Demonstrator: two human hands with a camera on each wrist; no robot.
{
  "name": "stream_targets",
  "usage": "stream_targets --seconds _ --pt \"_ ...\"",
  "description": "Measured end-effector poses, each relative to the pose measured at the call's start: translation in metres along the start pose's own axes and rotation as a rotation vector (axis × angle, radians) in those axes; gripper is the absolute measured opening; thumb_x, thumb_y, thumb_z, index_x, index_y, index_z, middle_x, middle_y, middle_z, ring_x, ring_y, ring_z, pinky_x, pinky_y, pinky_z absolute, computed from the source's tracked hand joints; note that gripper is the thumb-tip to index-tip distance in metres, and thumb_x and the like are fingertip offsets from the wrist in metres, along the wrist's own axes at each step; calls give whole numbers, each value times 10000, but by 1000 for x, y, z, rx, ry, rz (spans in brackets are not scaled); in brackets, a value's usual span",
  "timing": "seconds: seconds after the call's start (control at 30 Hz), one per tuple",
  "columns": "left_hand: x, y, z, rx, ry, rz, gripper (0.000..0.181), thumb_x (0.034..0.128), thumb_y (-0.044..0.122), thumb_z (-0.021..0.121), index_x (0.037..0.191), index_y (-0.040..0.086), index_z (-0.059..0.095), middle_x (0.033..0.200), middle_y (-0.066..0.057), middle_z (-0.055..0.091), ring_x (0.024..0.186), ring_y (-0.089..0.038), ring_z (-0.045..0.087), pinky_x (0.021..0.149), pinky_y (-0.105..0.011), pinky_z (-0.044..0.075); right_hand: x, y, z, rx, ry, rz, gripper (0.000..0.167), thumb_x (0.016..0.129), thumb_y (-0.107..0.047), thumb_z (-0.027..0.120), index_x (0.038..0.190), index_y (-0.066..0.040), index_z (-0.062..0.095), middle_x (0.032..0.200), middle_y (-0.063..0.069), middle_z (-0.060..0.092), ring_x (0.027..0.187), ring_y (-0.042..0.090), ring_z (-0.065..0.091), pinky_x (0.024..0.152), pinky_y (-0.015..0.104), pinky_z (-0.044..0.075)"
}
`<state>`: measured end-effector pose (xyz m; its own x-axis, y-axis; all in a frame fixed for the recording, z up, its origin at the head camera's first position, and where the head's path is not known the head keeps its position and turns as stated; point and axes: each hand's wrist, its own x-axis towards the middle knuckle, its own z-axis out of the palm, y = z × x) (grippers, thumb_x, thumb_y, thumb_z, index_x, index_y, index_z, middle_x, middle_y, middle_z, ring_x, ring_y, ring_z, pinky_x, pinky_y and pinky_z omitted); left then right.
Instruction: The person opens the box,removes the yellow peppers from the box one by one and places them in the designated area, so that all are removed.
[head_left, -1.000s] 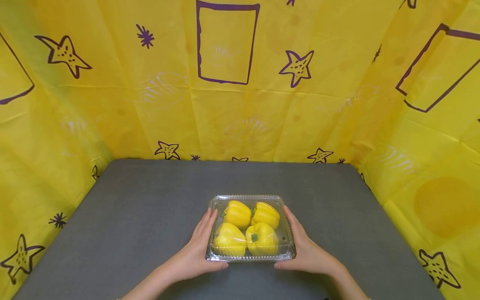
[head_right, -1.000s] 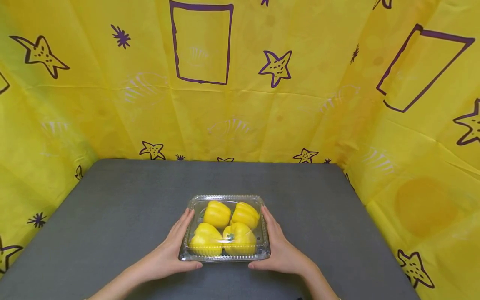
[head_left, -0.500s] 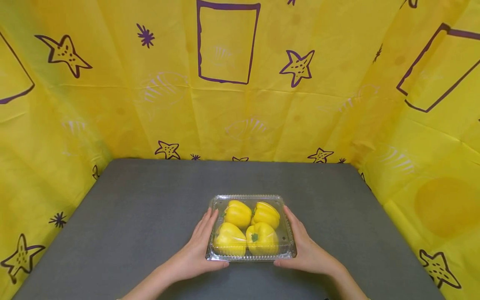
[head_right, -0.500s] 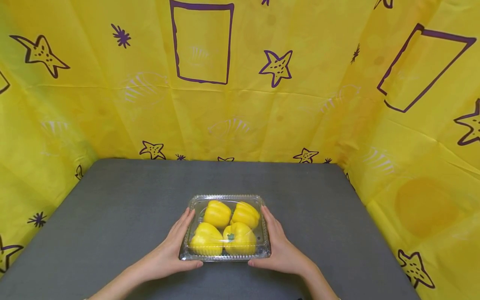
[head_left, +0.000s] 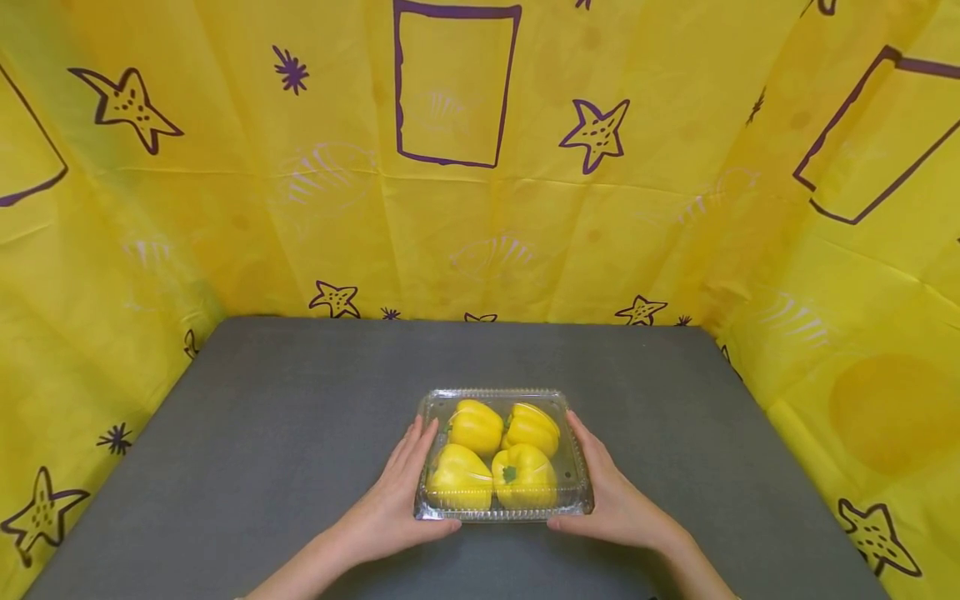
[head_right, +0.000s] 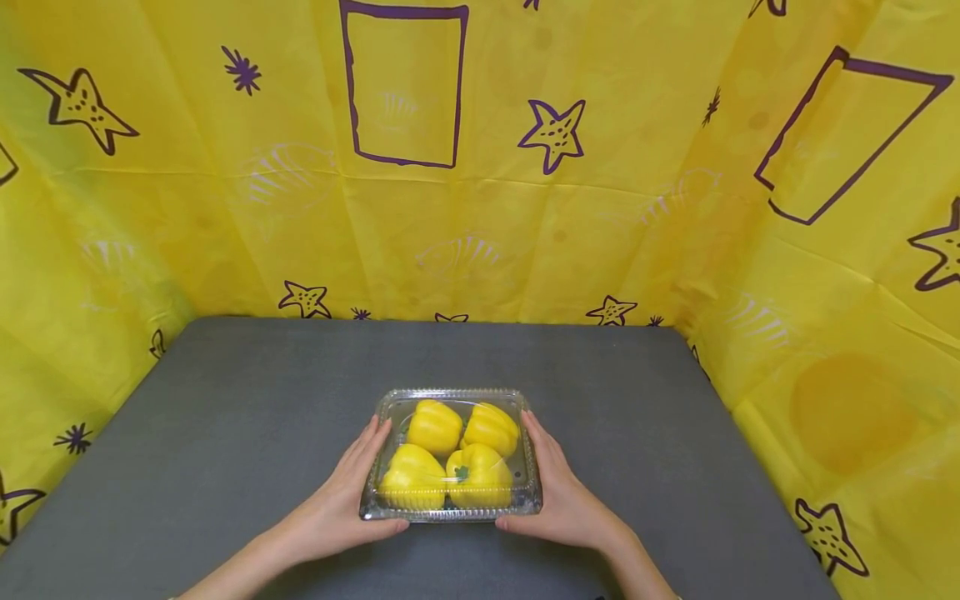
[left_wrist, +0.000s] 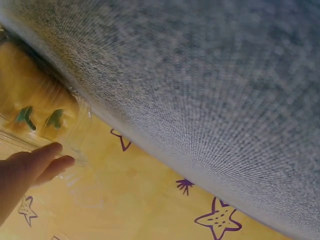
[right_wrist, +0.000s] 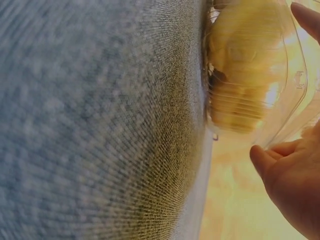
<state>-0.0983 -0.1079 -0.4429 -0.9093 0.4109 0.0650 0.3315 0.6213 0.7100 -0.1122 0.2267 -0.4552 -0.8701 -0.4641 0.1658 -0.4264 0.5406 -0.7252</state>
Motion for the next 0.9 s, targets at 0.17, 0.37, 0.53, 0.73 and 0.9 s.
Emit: stream_targets --seconds 0.17,0.37,0.53,0.73,0.9 --pt "1 2 2 52 35 -12 1205 686 462 854 1580 136 114 1617 -158 -5 1470 -344 48 1065 -634 266 1 -2 0 -6 12 6 1262 680 -495 859 1580 -150 43 1615 74 103 1433 328 182 1022 667 290" --pt "2 4 4 87 79 -9 1202 666 477 856 1574 120 154 1611 -173 36 1464 -346 93 1040 -630 309 1 -1 0 -18 9 11 1259 683 -512 852 1580 -161 41 1612 80 121 1426 341 212 1012 667 307" --pt "3 5 6 124 108 4 1219 654 512 849 1573 112 155 1605 -184 54 1456 -341 121 1027 -608 345 1 0 1 -34 16 11 1256 680 -521 851 1580 -160 52 1610 96 140 1419 345 234 1009 659 321" --pt "4 7 9 148 144 7 1233 633 532 852 1566 93 176 1596 -200 100 1447 -342 160 1005 -599 381 1 -1 1 -57 41 -7 1249 670 -518 858 1577 -140 88 1605 104 171 1412 346 255 1007 659 324" --pt "4 8 9 156 150 -2 1235 633 543 845 1567 95 173 1600 -188 103 1448 -331 170 992 -594 399 1 -1 1 -71 77 -5 1253 638 -534 870 1577 -156 131 1600 75 208 1408 319 277 1014 636 333"
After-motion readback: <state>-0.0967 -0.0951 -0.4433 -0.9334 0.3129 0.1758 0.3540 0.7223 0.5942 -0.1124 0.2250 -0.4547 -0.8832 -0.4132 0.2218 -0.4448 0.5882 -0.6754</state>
